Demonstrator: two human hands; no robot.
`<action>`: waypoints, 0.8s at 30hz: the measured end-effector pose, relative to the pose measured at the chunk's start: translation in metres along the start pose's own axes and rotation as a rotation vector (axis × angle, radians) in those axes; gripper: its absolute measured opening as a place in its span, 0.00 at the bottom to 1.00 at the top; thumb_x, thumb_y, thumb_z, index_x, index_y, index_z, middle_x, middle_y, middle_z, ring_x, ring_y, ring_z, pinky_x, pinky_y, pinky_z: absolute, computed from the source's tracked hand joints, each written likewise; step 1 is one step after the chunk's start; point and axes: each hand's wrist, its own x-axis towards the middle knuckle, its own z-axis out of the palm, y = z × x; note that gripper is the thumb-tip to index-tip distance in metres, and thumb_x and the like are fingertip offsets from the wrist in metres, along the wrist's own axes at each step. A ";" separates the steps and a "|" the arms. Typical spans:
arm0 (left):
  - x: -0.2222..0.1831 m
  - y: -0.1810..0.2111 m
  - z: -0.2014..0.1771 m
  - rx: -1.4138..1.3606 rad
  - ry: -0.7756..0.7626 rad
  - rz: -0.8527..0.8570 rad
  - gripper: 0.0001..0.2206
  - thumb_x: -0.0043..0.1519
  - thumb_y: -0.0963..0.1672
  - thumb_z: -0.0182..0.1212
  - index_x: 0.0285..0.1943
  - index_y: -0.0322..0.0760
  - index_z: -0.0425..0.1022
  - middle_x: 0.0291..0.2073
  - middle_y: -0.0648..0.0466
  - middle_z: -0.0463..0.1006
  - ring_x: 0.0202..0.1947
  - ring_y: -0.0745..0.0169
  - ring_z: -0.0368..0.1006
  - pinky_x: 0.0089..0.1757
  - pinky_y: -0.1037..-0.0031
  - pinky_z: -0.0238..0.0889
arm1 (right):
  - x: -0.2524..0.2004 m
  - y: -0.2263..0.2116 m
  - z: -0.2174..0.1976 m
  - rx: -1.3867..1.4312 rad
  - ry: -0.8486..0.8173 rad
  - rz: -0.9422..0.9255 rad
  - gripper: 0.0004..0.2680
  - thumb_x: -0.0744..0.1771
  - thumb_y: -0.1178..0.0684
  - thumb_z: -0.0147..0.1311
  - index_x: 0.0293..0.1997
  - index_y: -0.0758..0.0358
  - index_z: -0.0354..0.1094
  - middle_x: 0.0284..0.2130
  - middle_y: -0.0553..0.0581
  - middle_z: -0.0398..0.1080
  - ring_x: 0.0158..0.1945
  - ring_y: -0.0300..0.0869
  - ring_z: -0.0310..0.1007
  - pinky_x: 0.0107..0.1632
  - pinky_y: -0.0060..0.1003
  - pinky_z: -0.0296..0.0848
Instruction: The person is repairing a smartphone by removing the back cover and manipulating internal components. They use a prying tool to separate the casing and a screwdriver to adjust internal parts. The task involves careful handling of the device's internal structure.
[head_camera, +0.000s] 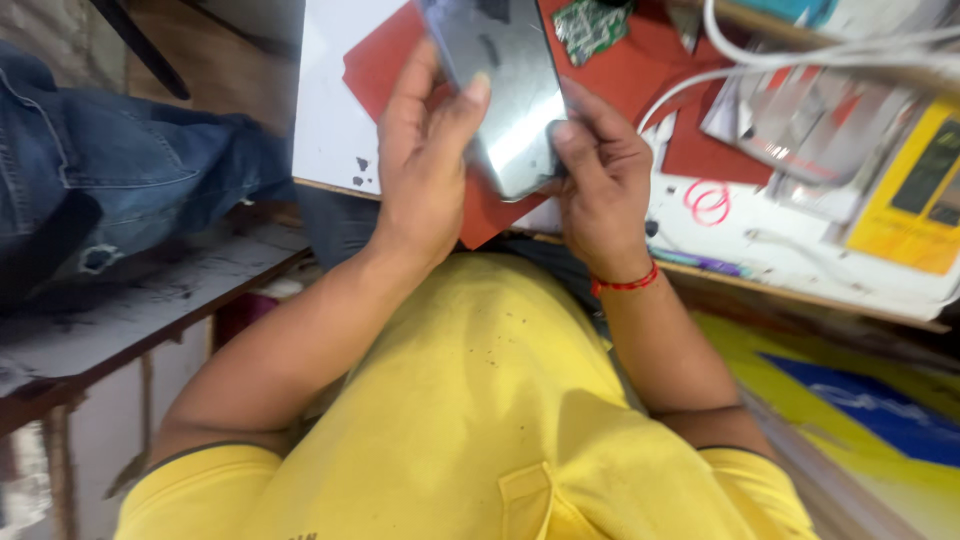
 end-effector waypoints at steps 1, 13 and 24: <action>0.000 0.004 0.000 -0.031 -0.057 -0.056 0.29 0.68 0.42 0.57 0.77 0.30 0.50 0.55 0.41 0.72 0.53 0.63 0.73 0.57 0.73 0.68 | 0.002 -0.001 -0.002 0.146 0.062 0.039 0.16 0.72 0.62 0.45 0.69 0.76 0.55 0.57 0.65 0.72 0.54 0.45 0.79 0.55 0.41 0.83; 0.005 0.004 -0.010 0.434 -0.122 0.286 0.28 0.73 0.38 0.67 0.79 0.33 0.55 0.66 0.49 0.64 0.58 0.61 0.74 0.51 0.75 0.78 | 0.002 0.010 -0.024 0.660 -0.048 0.410 0.11 0.76 0.59 0.40 0.66 0.74 0.59 0.50 0.63 0.71 0.48 0.43 0.80 0.48 0.27 0.81; 0.002 0.002 -0.019 0.534 -0.110 0.347 0.24 0.75 0.41 0.66 0.76 0.31 0.60 0.65 0.50 0.66 0.58 0.63 0.75 0.59 0.75 0.76 | -0.001 0.009 -0.019 0.634 -0.084 0.385 0.14 0.75 0.58 0.39 0.70 0.71 0.56 0.49 0.64 0.70 0.48 0.44 0.80 0.47 0.27 0.81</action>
